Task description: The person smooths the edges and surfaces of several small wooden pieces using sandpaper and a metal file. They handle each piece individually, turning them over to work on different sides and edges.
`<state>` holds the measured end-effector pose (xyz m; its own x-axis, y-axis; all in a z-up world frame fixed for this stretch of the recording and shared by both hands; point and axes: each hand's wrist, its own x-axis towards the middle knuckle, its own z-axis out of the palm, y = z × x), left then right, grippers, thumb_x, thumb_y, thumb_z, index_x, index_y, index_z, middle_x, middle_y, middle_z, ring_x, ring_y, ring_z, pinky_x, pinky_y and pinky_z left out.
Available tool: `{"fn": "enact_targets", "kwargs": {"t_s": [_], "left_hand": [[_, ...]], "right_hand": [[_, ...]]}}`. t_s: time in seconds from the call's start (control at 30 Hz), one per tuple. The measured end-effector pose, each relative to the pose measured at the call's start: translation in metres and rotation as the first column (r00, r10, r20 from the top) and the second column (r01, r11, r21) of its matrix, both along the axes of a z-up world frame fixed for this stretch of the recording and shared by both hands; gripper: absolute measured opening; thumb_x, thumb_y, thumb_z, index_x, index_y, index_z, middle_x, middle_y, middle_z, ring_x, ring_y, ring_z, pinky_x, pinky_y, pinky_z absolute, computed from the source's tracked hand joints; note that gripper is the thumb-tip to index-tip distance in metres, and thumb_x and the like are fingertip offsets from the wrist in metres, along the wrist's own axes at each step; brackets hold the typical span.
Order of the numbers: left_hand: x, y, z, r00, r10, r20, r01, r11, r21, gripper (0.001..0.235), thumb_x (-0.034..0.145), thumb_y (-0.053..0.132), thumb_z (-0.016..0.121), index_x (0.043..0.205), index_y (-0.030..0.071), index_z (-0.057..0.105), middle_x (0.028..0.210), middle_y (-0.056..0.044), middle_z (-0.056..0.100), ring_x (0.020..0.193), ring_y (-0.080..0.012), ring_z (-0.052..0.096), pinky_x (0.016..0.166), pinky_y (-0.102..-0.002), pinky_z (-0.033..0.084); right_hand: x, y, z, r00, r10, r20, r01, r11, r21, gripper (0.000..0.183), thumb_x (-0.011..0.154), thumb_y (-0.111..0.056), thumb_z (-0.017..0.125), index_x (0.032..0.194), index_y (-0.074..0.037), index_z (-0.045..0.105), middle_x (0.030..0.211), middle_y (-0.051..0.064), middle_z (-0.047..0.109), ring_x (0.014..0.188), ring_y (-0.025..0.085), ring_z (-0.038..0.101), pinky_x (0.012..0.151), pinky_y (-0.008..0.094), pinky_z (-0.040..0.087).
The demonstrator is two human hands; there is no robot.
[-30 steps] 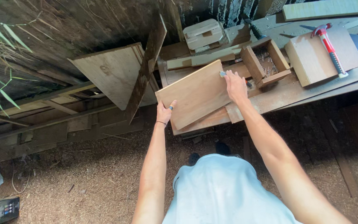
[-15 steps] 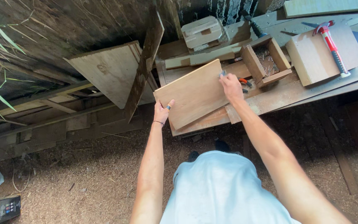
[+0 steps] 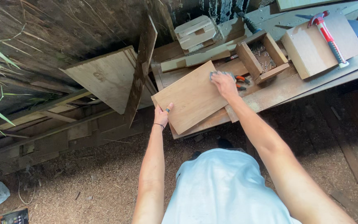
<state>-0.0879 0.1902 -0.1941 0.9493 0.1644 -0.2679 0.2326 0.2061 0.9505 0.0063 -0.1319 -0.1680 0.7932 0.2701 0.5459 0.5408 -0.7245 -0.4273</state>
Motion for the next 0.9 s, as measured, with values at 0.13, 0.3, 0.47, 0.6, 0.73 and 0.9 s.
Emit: {"fn": "enact_targets", "kwargs": {"t_s": [0.13, 0.3, 0.47, 0.6, 0.73, 0.9], "left_hand": [[0.001, -0.004, -0.001, 0.998, 0.049, -0.039, -0.053, 0.991, -0.122, 0.045, 0.091, 0.006, 0.077, 0.131, 0.000, 0.056, 0.124, -0.012, 0.069, 0.110, -0.0212, 0.068, 0.094, -0.038, 0.058], [0.008, -0.005, 0.004, 0.994, 0.078, -0.072, -0.069, 0.991, 0.114, 0.049, 0.085, 0.018, 0.082, 0.126, 0.003, 0.060, 0.121, -0.013, 0.072, 0.108, -0.0225, 0.069, 0.094, -0.037, 0.056], [0.017, -0.001, 0.012, 0.930, 0.108, -0.351, 0.195, 0.664, 0.722, 0.061, 0.081, 0.047, 0.089, 0.116, 0.001, 0.069, 0.117, -0.019, 0.073, 0.109, -0.0287, 0.068, 0.095, -0.039, 0.052], [0.017, -0.004, 0.003, 0.948, 0.187, -0.257, 0.051, 0.708, 0.704, 0.062, 0.077, 0.038, 0.091, 0.116, -0.002, 0.065, 0.112, -0.020, 0.075, 0.102, -0.0276, 0.072, 0.093, -0.037, 0.055], [0.011, -0.009, -0.004, 0.975, 0.204, -0.087, -0.106, 0.774, 0.624, 0.060, 0.074, 0.027, 0.090, 0.120, -0.002, 0.063, 0.104, -0.015, 0.078, 0.094, -0.0229, 0.075, 0.089, -0.036, 0.057], [-0.005, -0.017, 0.004, 0.995, 0.093, -0.044, -0.018, 0.576, 0.817, 0.073, 0.072, 0.023, 0.087, 0.133, -0.001, 0.055, 0.119, -0.020, 0.064, 0.108, -0.0331, 0.064, 0.091, -0.042, 0.054]], "right_hand": [[-0.026, -0.030, -0.015, 0.910, 0.063, -0.410, -0.093, 0.994, -0.053, 0.023, 0.100, -0.030, 0.068, 0.116, -0.016, 0.076, 0.118, 0.005, 0.074, 0.113, 0.030, 0.068, 0.099, 0.049, 0.052], [-0.042, -0.046, -0.010, 0.812, -0.143, -0.566, -0.003, 0.968, -0.249, 0.020, 0.094, -0.034, 0.068, 0.105, -0.022, 0.080, 0.106, 0.002, 0.076, 0.110, 0.029, 0.066, 0.094, 0.059, 0.042], [-0.053, -0.051, -0.003, 0.921, -0.335, -0.197, 0.291, 0.931, -0.221, 0.018, 0.089, -0.037, 0.070, 0.097, -0.024, 0.080, 0.100, -0.001, 0.074, 0.102, 0.030, 0.064, 0.083, 0.055, 0.044], [-0.053, -0.056, -0.009, 0.864, -0.447, -0.233, 0.431, 0.894, -0.120, 0.023, 0.095, -0.040, 0.070, 0.110, -0.024, 0.078, 0.091, 0.003, 0.071, 0.085, 0.031, 0.068, 0.073, 0.048, 0.051], [-0.057, -0.064, -0.020, 0.859, -0.453, -0.239, 0.453, 0.889, -0.056, 0.024, 0.095, -0.038, 0.069, 0.113, -0.024, 0.077, 0.085, 0.008, 0.070, 0.073, 0.034, 0.069, 0.062, 0.048, 0.052], [-0.072, -0.053, -0.028, 0.865, -0.374, -0.334, 0.422, 0.903, 0.084, 0.028, 0.099, -0.032, 0.070, 0.123, -0.020, 0.075, 0.087, 0.015, 0.070, 0.078, 0.036, 0.068, 0.068, 0.047, 0.054]]}}
